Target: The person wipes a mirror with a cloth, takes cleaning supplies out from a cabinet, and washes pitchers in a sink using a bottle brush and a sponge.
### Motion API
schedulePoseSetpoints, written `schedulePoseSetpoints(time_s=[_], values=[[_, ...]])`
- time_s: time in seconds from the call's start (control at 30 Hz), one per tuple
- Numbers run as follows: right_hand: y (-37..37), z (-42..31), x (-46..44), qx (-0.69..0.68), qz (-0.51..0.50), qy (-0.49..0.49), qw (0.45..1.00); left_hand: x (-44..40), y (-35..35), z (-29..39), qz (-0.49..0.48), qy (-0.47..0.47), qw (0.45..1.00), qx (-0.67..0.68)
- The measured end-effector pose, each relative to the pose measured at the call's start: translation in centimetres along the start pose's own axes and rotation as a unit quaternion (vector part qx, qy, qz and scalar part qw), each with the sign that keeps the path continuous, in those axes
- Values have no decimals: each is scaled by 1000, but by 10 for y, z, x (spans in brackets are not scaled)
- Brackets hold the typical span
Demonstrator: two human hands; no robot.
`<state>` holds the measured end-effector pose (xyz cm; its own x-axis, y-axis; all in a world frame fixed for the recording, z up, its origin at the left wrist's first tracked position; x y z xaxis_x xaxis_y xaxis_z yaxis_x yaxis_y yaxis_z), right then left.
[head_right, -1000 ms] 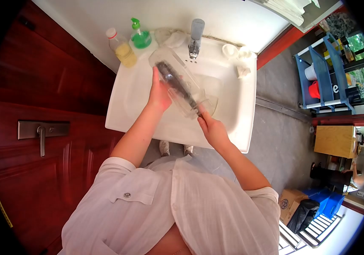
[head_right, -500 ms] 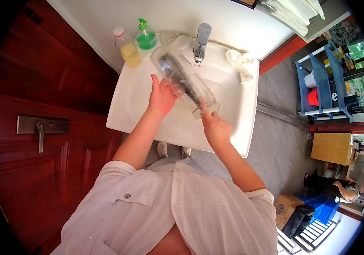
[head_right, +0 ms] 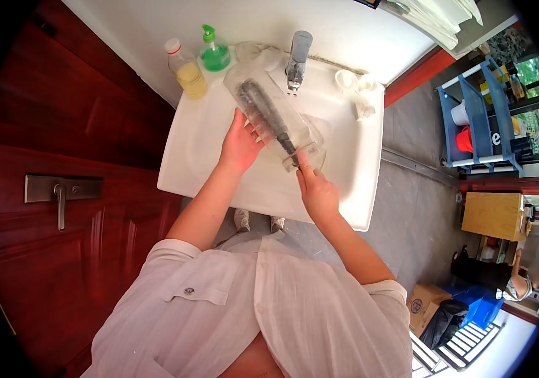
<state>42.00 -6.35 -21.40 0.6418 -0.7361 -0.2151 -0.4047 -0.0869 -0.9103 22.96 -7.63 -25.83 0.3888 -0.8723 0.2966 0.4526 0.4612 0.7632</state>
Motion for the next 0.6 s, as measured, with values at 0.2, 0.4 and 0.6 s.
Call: schedulePoseSetpoints(time_s=[0.2, 0.4, 0.6], values=[[-1, -24, 16, -573, -344, 309, 677, 4, 7, -1, 9, -7, 996, 85], [-6, 8, 7, 137, -72, -1, 988, 2, 0, 20, 2, 8, 996, 89], [26, 4, 19, -262, -74, 27, 962, -7, -1, 8, 5, 82, 996, 33]])
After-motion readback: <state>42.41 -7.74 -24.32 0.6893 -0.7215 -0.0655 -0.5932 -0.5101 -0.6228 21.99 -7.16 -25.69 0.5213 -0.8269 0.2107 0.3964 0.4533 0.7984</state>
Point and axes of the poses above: each hand's wrist, its own x-axis away from the middle knuckle, its own y-axis out of the palm, z = x × y, the point moved 3 cm from there along -x, towards the middle knuckle, and after that the axes turned 3 degrees about y, right-handed, at the moved point
